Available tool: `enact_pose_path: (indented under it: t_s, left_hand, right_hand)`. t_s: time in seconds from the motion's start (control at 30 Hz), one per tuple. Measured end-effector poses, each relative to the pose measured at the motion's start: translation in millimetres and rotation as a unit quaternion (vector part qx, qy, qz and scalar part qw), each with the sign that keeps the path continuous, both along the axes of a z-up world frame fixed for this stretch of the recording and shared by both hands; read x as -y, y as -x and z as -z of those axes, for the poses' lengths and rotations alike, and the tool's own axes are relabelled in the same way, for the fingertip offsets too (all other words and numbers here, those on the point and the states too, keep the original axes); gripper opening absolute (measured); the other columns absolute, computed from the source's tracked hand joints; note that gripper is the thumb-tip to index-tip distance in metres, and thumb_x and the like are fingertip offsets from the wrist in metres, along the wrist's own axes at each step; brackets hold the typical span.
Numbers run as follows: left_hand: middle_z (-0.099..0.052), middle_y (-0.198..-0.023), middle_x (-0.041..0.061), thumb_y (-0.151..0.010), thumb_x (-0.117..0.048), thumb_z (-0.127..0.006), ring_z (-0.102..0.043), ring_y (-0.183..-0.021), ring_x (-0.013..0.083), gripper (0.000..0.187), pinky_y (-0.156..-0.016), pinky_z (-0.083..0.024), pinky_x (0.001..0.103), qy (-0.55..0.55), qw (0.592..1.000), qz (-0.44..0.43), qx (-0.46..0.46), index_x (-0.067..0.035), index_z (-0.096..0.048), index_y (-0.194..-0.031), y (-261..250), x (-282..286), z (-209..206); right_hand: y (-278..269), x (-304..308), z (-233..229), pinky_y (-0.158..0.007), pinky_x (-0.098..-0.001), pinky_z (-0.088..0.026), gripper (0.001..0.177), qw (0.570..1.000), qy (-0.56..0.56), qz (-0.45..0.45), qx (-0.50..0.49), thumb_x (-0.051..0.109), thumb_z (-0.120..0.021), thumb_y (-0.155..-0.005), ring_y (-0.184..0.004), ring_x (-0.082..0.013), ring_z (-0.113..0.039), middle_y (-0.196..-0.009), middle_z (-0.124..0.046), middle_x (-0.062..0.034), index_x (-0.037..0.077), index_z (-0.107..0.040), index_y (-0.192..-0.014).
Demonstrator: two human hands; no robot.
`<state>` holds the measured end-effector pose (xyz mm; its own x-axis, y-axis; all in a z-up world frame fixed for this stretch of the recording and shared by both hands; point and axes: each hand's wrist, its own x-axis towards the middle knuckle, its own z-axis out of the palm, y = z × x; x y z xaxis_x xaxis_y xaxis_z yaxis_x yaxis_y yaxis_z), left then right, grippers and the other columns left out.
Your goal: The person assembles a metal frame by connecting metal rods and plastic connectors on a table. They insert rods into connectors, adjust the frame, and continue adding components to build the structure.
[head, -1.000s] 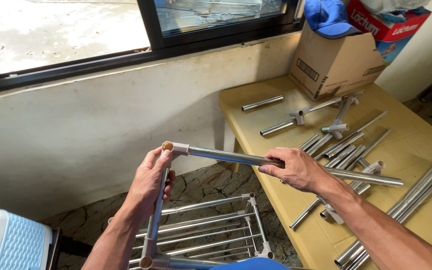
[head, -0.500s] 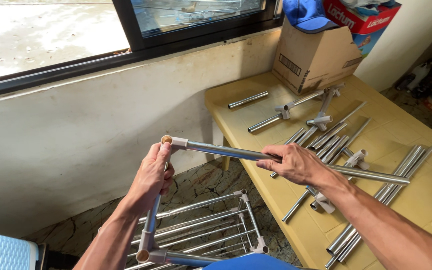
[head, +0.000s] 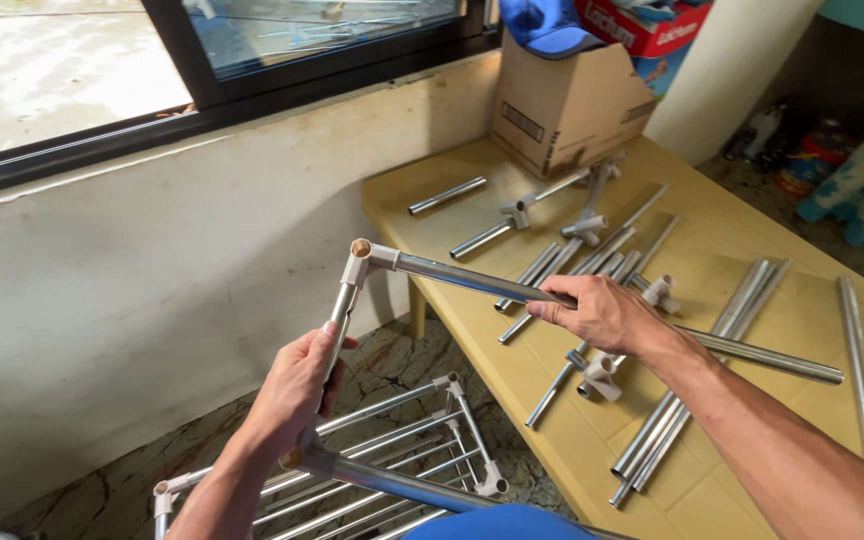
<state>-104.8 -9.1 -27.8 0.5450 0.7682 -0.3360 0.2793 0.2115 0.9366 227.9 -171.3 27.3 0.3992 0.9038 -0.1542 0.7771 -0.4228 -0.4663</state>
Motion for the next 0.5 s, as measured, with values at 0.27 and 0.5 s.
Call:
enact_pose_path:
  t_s: [0.27, 0.5]
  left_hand:
    - [-0.041, -0.063, 0.0, -0.103, -0.053, -0.04, -0.036, -0.046, 0.0114, 0.053, -0.04, -0.031, 0.03, 0.048, 0.998, 0.032, 0.03, -0.003, -0.059, -0.097, -26, 14, 9]
    - [-0.041, -0.063, 0.0, -0.103, -0.051, -0.04, -0.037, -0.047, 0.0122, 0.054, -0.04, -0.033, 0.031, 0.087, 0.995, 0.01, 0.044, 0.0, -0.059, -0.099, -28, 13, 30]
  right_hand:
    - [-15, 40, 11, -0.067, -0.0384, -0.051, 0.041, 0.999, -0.048, 0.02, 0.005, 0.055, -0.07, -0.085, -0.07, -0.0201, -0.065, -0.073, -0.068, -0.0075, 0.019, -0.076, -0.104]
    - [-60, 94, 18, -0.077, -0.0375, -0.054, 0.044, 0.991, -0.081, 0.041, 0.097, 0.053, -0.072, -0.081, -0.085, -0.0195, -0.071, -0.093, -0.075, -0.0009, 0.018, -0.074, -0.107]
